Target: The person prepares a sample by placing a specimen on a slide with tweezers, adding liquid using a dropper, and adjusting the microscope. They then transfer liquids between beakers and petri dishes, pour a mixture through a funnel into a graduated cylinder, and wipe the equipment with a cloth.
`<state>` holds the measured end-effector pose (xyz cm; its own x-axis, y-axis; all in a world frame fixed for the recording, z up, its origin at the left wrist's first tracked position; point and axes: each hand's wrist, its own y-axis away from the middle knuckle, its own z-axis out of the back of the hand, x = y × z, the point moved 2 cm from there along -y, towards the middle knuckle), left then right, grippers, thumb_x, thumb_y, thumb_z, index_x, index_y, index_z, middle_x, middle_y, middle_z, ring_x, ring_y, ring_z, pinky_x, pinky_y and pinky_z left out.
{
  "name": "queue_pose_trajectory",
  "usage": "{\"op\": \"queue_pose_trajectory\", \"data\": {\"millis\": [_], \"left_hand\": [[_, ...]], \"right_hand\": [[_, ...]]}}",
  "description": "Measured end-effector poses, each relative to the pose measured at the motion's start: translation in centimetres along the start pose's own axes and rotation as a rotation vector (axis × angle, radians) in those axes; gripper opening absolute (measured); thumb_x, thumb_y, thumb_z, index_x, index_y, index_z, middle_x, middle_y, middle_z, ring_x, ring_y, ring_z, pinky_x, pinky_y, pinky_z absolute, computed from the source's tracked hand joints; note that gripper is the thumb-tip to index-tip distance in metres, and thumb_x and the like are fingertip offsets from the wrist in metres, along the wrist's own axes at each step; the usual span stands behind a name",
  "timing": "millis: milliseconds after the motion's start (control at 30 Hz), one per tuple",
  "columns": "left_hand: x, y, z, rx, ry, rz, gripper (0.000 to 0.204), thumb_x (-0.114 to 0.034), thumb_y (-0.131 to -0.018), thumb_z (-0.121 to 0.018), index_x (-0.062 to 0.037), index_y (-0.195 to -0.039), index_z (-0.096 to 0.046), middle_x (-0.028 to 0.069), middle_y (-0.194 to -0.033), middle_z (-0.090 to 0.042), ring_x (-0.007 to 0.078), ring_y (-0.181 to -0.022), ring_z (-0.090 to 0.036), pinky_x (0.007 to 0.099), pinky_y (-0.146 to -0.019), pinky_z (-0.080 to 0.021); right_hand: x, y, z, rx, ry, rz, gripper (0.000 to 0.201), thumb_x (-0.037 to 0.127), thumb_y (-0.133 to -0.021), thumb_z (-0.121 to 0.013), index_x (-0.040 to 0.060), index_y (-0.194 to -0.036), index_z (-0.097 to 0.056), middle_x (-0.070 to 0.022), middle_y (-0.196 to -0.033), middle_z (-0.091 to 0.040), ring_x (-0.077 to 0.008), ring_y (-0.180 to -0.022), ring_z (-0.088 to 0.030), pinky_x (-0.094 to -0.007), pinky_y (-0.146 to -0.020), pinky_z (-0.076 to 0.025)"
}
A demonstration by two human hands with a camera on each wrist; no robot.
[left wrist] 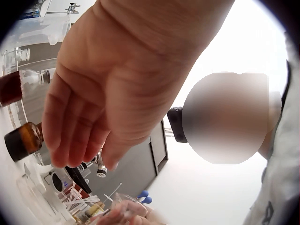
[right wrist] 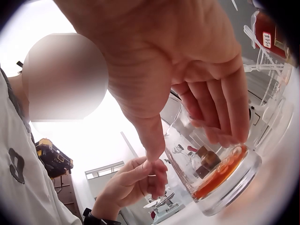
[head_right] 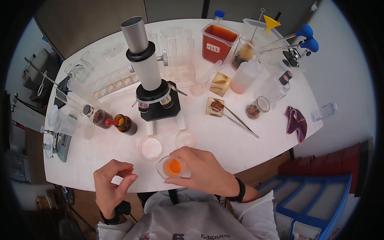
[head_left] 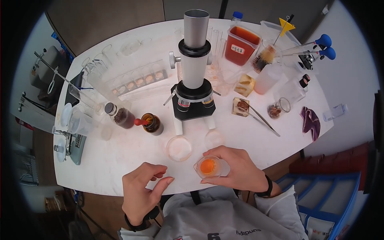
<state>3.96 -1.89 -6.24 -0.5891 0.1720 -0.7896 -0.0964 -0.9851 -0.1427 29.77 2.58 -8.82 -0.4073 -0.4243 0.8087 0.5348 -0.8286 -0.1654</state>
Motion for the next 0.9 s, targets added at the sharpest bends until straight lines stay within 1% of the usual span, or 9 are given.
{"op": "queue_pose_trajectory", "data": {"millis": [100,133,267,400,533,733,833,867,900], "left_hand": [[-1.1,-0.3,-0.8,0.054,0.04,-0.036,0.038,-0.015,-0.075,-0.091,0.0008,-0.105,-0.073,0.0132,-0.092,-0.073,0.0232,-0.083,-0.074,0.0337,-0.073,-0.059],[-0.7,-0.2,-1.0,0.098,0.034,-0.072,0.053,-0.023,-0.073,-0.094,-0.0004,-0.115,-0.071,0.0133,-0.102,-0.073,0.0247,-0.092,-0.073,0.0344,-0.078,-0.059],[-0.7,-0.3,-2.2,0.097,0.044,-0.173,0.066,-0.029,-0.071,-0.094,-0.0024,-0.126,-0.066,0.0142,-0.108,-0.07,0.0315,-0.094,-0.071,0.0371,-0.08,-0.058],[-1.1,-0.4,-2.5,0.096,0.077,-0.136,0.067,-0.029,-0.072,-0.093,-0.0038,-0.127,-0.065,0.0141,-0.108,-0.07,0.0319,-0.094,-0.071,0.038,-0.08,-0.058],[-0.6,-0.1,-2.1,0.091,0.101,-0.102,0.064,-0.021,-0.07,-0.095,-0.0026,-0.124,-0.067,0.0141,-0.11,-0.072,0.0295,-0.097,-0.072,0.0364,-0.085,-0.058],[0.4,0.8,-1.4,-0.002,0.078,-0.086,0.057,-0.019,-0.07,-0.094,-0.0023,-0.118,-0.068,0.0135,-0.107,-0.072,0.0298,-0.095,-0.072,0.0359,-0.085,-0.058],[0.9,1.3,-0.7,-0.055,0.051,-0.071,0.056,-0.02,-0.07,-0.094,-0.0024,-0.116,-0.069,0.013,-0.106,-0.072,0.0299,-0.095,-0.072,0.036,-0.084,-0.058],[1.2,1.4,-0.5,-0.071,0.052,-0.074,0.055,-0.02,-0.07,-0.094,-0.0025,-0.116,-0.069,0.0129,-0.106,-0.072,0.03,-0.095,-0.072,0.0361,-0.084,-0.058],[1.4,1.5,-0.3,-0.083,0.049,-0.079,0.055,-0.021,-0.07,-0.094,-0.0026,-0.116,-0.069,0.0129,-0.106,-0.072,0.0301,-0.095,-0.072,0.0361,-0.084,-0.058]], "right_hand": [[0.2,-0.1,-1.0,-0.037,-0.009,0.023,0.06,0.032,-0.078,-0.092,0.0019,-0.117,-0.058,-0.0141,-0.104,-0.07,-0.0328,-0.092,-0.072,-0.0384,-0.079,-0.058],[0.2,-0.1,-1.3,-0.043,-0.007,0.027,0.06,0.032,-0.078,-0.091,0.002,-0.117,-0.058,-0.0139,-0.104,-0.069,-0.0326,-0.091,-0.072,-0.0385,-0.078,-0.058],[0.5,-0.2,-2.6,-0.064,-0.036,0.035,0.059,0.03,-0.077,-0.092,0.0027,-0.117,-0.058,-0.0144,-0.104,-0.07,-0.0321,-0.091,-0.072,-0.0386,-0.078,-0.058],[0.9,-0.2,-4.2,-0.085,-0.037,0.031,0.059,0.025,-0.075,-0.093,0.0024,-0.118,-0.058,-0.015,-0.105,-0.07,-0.0328,-0.092,-0.072,-0.0397,-0.079,-0.058],[1.5,-0.7,-5.4,-0.098,-0.058,0.029,0.06,0.022,-0.074,-0.093,0.0015,-0.118,-0.058,-0.0173,-0.111,-0.069,-0.0351,-0.098,-0.071,-0.0405,-0.083,-0.058],[4.3,-2.3,-3.0,0.127,0.057,0.042,0.065,0.016,-0.079,-0.087,0.0002,-0.133,-0.054,-0.0196,-0.122,-0.064,-0.0363,-0.109,-0.067,-0.0404,-0.088,-0.056],[6.5,-4.5,0.1,0.162,0.169,0.067,0.059,0.008,-0.081,-0.085,0.0018,-0.133,-0.058,-0.0179,-0.12,-0.067,-0.0308,-0.104,-0.07,-0.0358,-0.086,-0.058],[7.1,-5.5,0.4,0.11,0.128,0.085,0.047,0.002,-0.084,-0.079,0.0007,-0.128,-0.061,-0.0171,-0.114,-0.068,-0.0268,-0.095,-0.071,-0.033,-0.081,-0.058],[7.5,-6.5,0.5,0.1,0.147,0.101,0.045,0.002,-0.086,-0.078,0.0002,-0.127,-0.06,-0.0167,-0.109,-0.067,-0.0281,-0.091,-0.071,-0.0346,-0.077,-0.057]]}}
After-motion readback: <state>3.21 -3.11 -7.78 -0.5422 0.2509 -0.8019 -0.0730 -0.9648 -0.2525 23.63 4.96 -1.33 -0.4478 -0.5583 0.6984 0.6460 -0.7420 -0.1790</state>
